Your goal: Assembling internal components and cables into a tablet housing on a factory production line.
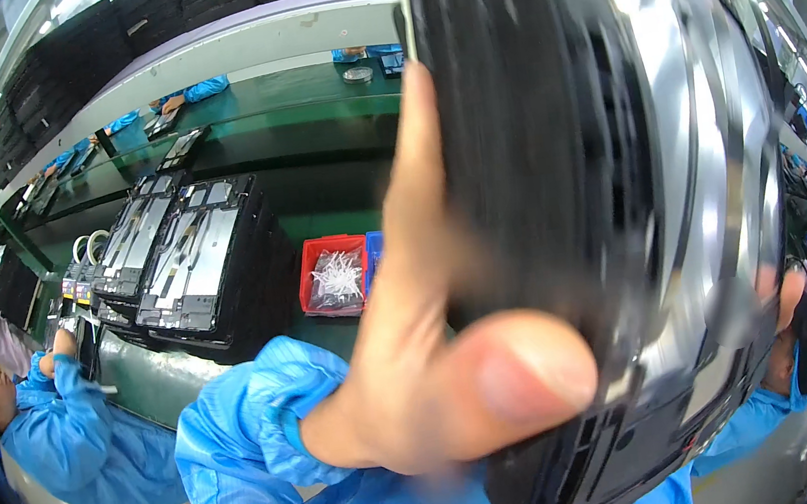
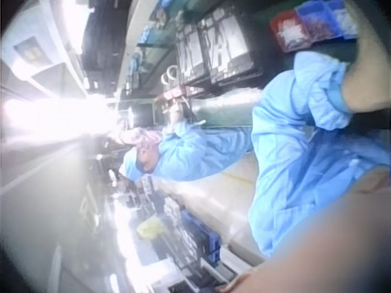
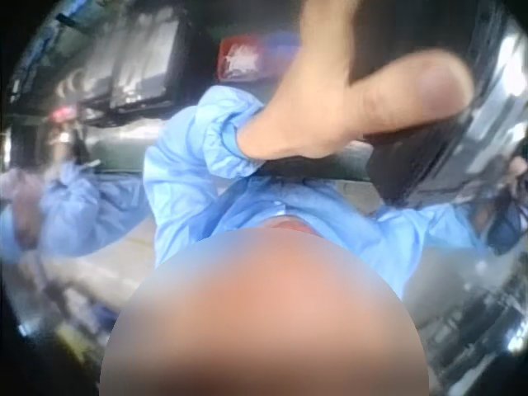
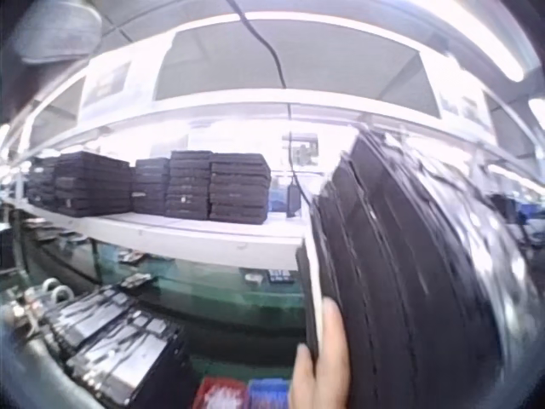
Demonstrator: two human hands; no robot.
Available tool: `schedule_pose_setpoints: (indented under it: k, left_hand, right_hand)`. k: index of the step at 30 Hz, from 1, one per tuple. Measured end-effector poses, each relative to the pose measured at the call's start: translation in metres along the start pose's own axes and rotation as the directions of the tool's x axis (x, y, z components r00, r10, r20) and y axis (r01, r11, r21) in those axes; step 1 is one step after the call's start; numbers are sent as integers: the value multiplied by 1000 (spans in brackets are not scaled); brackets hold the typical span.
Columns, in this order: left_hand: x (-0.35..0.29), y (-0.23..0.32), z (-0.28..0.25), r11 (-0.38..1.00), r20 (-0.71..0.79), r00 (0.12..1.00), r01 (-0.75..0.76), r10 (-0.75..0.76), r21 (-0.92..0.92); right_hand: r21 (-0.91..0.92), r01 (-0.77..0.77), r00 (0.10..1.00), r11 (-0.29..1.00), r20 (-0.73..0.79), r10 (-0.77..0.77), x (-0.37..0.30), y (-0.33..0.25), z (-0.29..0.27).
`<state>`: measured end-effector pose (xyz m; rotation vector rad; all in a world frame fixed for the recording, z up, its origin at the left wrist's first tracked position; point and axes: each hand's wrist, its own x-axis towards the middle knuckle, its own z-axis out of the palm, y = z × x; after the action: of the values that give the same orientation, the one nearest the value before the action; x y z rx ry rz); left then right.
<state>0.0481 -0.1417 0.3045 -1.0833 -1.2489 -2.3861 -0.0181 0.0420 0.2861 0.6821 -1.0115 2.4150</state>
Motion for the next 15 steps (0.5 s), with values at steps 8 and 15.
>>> schedule_pose_setpoints:
  k: [8, 15]
  left_hand:
    - [-10, 68, -79, 983, -30, 998, -55, 51, -175]
    - [51, 118, -111, 966, -275, 958, -148, 86, -213]
  right_hand:
    - [-12, -25, 996, 1000, 87, 26, 13, 13, 91]
    - [141, -149, 921, 979, 379, 86, 44, 33, 148]
